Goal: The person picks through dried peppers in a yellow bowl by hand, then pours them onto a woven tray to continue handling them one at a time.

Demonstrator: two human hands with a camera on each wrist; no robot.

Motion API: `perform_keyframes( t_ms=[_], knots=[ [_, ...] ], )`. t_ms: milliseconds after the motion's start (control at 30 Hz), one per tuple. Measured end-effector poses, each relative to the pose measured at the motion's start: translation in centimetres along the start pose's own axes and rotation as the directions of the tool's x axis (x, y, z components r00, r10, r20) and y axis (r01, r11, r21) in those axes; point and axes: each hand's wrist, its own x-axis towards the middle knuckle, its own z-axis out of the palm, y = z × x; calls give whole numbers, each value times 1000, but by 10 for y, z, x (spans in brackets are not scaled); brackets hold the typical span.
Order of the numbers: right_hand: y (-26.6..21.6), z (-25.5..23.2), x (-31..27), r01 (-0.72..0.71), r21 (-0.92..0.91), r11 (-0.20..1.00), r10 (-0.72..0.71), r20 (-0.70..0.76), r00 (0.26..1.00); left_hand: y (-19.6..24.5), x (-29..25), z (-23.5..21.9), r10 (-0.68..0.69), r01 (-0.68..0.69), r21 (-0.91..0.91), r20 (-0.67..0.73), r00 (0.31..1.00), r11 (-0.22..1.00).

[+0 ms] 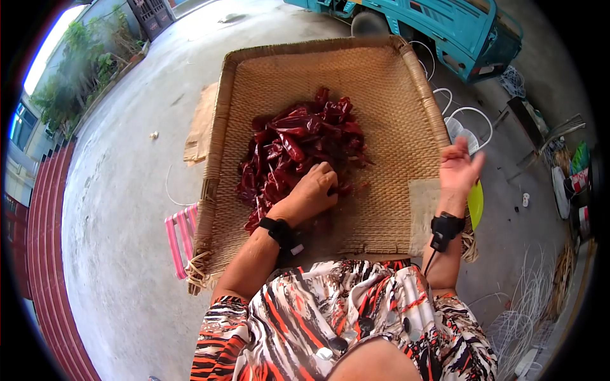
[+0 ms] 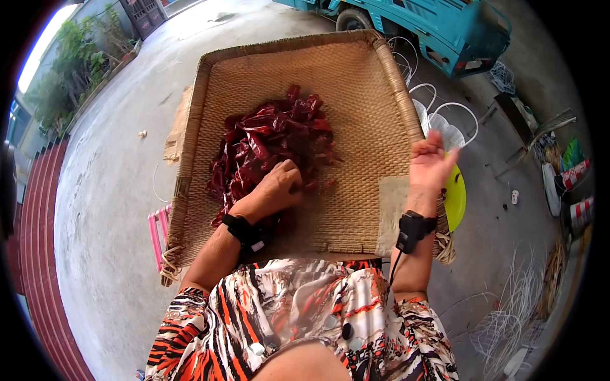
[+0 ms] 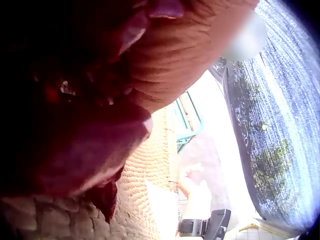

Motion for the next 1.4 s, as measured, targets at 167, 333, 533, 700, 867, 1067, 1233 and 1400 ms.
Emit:
perform_keyframes(
  t_ms=[167, 333, 533, 700, 867, 1067, 1233, 1400],
  knots=[
    [57, 45, -41, 56, -968, 245, 469, 169, 867, 9, 8, -9, -141, 127, -140, -91, 986, 982],
    [90, 25, -62, 559, -829, 2, 679, 412, 608, 19, 9, -14, -267, 223, -369, -72, 961, 902],
    [92, 23, -57, 549, -836, -5, 659, 411, 630, 19, 9, -12, -362, 323, -509, 24, 932, 798],
    [71, 37, -39, 47, -892, 450, 320, 210, 924, 19, 9, -14, -368, 335, -609, 74, 927, 719],
    [17, 6, 2, -76, -172, 982, 101, 140, 985, 4, 7, -4, -318, 284, -654, 69, 945, 701],
    [23, 18, -12, -225, -434, 872, 284, 74, 956, 0, 5, -1, -368, 316, -773, 114, 923, 551],
    [95, 54, -64, -42, -961, 273, 681, 162, 715, -1, 8, -5, -334, 317, -596, 86, 939, 738],
    [115, 45, -74, 324, -927, 191, 599, 372, 710, 14, 9, -12, -291, 242, -553, -1, 957, 797]
  ],
)
